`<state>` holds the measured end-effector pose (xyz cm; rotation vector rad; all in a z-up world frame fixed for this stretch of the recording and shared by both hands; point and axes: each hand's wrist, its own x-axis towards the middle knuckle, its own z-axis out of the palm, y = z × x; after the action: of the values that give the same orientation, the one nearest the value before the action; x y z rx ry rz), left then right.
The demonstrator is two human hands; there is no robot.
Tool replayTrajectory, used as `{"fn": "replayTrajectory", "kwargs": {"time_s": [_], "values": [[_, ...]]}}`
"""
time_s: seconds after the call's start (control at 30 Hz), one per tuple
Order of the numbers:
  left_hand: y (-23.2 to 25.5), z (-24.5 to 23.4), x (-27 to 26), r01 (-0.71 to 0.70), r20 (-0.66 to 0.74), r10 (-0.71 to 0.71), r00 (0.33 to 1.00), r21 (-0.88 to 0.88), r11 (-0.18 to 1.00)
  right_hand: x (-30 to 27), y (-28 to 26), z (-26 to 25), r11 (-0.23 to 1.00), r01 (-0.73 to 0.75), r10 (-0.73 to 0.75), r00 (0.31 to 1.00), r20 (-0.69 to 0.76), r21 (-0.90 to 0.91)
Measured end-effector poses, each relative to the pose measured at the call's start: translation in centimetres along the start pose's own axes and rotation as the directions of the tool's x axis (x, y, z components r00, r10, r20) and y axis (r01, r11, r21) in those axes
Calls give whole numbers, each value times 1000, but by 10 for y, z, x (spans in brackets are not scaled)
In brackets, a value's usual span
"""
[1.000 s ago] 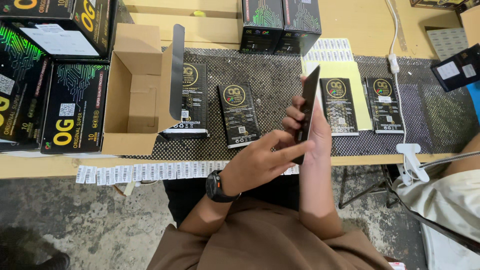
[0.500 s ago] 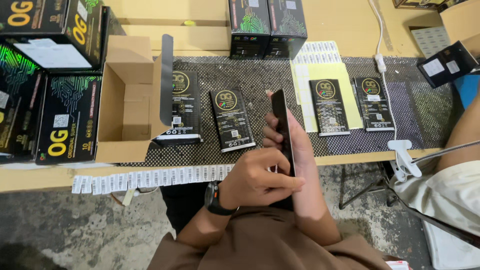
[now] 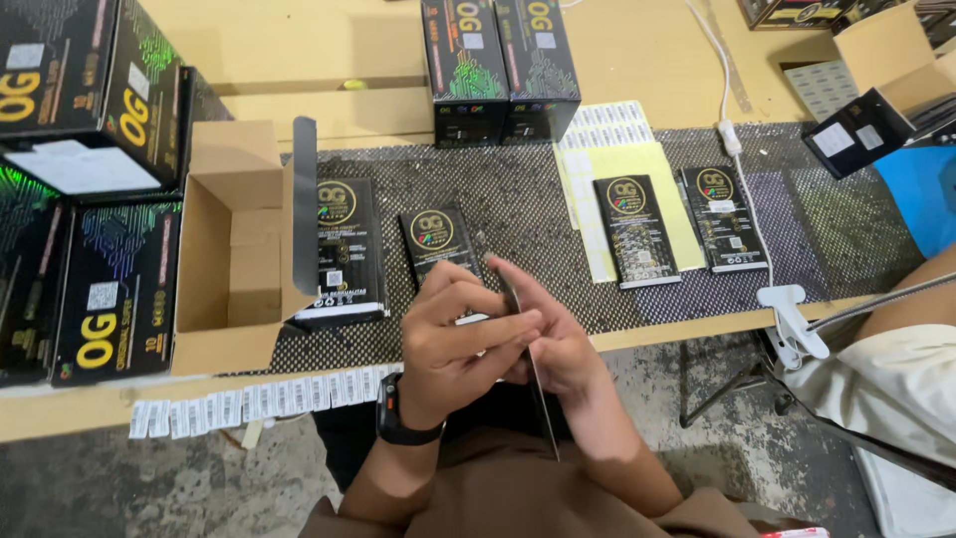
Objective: The person takes phone screen assemblies from a cardboard box, wipes them with a cloth, and places them into individual black packaging sleeves on a table.
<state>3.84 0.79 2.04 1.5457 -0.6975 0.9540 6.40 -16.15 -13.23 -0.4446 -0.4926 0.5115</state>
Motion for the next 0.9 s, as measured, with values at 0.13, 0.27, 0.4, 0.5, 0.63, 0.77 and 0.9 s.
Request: {"fn": "replayTrajectory", "kwargs": {"time_s": [0.13, 0.27, 0.4, 0.5, 0.63, 0.77, 0.9], "values": [[1, 3, 6, 29, -52, -28, 998, 15, 999, 17, -11, 28, 998, -9, 3, 996, 85, 68], [1, 7, 12, 100, -85, -107, 991, -79, 992, 24, -16, 36, 997, 3, -15, 987, 159, 75], [-6, 8, 7, 135, -87, -146, 985, -122, 983, 27, -17, 32, 999, 33, -33, 993, 111, 4], [-14, 11, 1, 112, -57, -122, 991, -151, 982, 35, -23, 46, 995, 82, -80, 996, 33, -62], [-18, 17, -31, 179, 45, -173, 984, -294, 939, 36, -51, 37, 976, 87, -113, 986, -123, -198], [-8, 2, -56, 310, 412, -198, 889, -224, 924, 35, -91, 47, 975, -46, -29, 944, -329, -219], [-12, -3, -67, 138, 498, -64, 865, -112, 984, 15, -105, 9, 993, 33, -74, 929, -363, -116]]}}
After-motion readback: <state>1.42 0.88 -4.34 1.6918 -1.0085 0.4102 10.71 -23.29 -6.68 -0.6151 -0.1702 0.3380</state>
